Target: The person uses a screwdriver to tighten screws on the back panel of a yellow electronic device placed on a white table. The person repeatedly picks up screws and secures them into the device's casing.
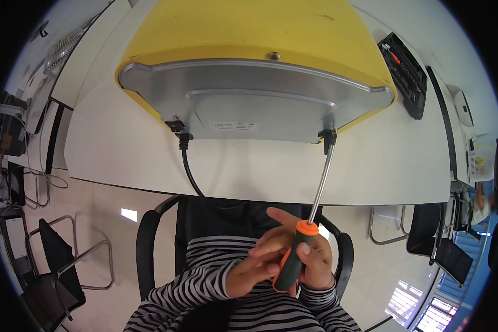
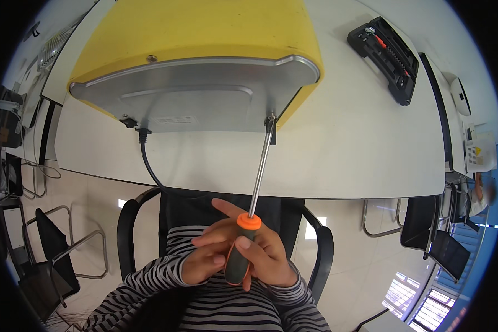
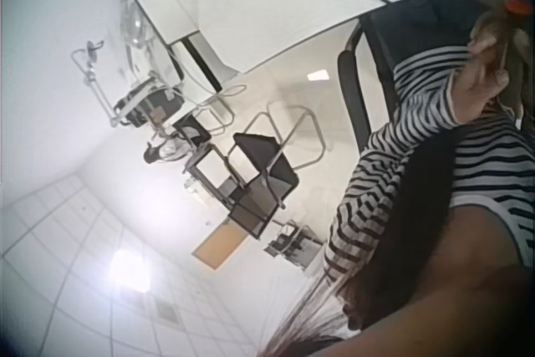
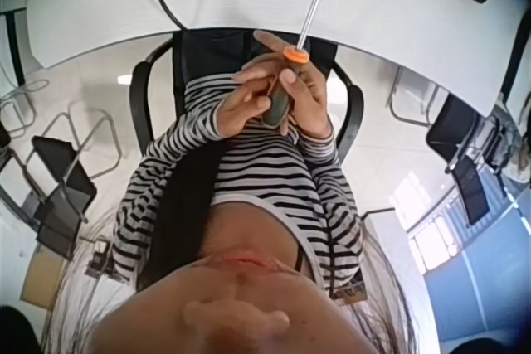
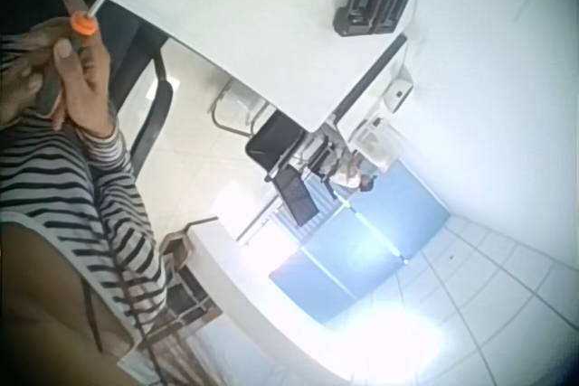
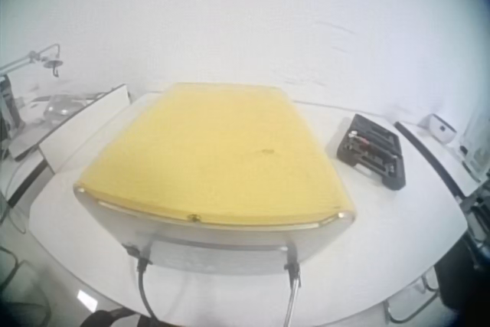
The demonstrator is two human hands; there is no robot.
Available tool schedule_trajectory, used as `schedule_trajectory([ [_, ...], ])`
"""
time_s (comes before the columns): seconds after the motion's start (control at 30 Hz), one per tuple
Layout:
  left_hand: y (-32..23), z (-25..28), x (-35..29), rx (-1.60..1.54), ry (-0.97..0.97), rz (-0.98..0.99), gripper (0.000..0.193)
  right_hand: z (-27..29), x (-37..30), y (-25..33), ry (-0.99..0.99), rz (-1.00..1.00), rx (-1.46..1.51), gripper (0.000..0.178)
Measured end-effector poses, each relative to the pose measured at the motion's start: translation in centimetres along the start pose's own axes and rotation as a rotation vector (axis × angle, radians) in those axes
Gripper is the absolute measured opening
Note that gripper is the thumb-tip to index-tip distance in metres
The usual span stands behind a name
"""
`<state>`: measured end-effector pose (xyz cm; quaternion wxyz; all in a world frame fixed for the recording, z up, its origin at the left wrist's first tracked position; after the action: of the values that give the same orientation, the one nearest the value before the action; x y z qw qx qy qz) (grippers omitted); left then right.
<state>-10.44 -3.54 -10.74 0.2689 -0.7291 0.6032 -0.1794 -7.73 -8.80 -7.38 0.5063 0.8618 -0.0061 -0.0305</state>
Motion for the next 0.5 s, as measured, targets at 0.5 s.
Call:
schedule_trajectory([
  [0.5,-2.6,1.8,-1.2,0.690,-0.368,-0.292,0.045,1.6,-1.0,1.0,-0.213,0.074,-0.570,0.039],
])
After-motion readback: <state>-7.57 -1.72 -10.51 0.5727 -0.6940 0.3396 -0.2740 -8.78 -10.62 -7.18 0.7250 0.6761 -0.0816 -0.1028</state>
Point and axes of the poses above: each hand's wrist, its own x-axis towards the middle knuckle, its own z-axis out of the back of the hand, y = z × x, the point moved 9 cm from there along x, towards the middle knuckle, and after that the axes turned 4 degrees about x, right-handed, at the moved point
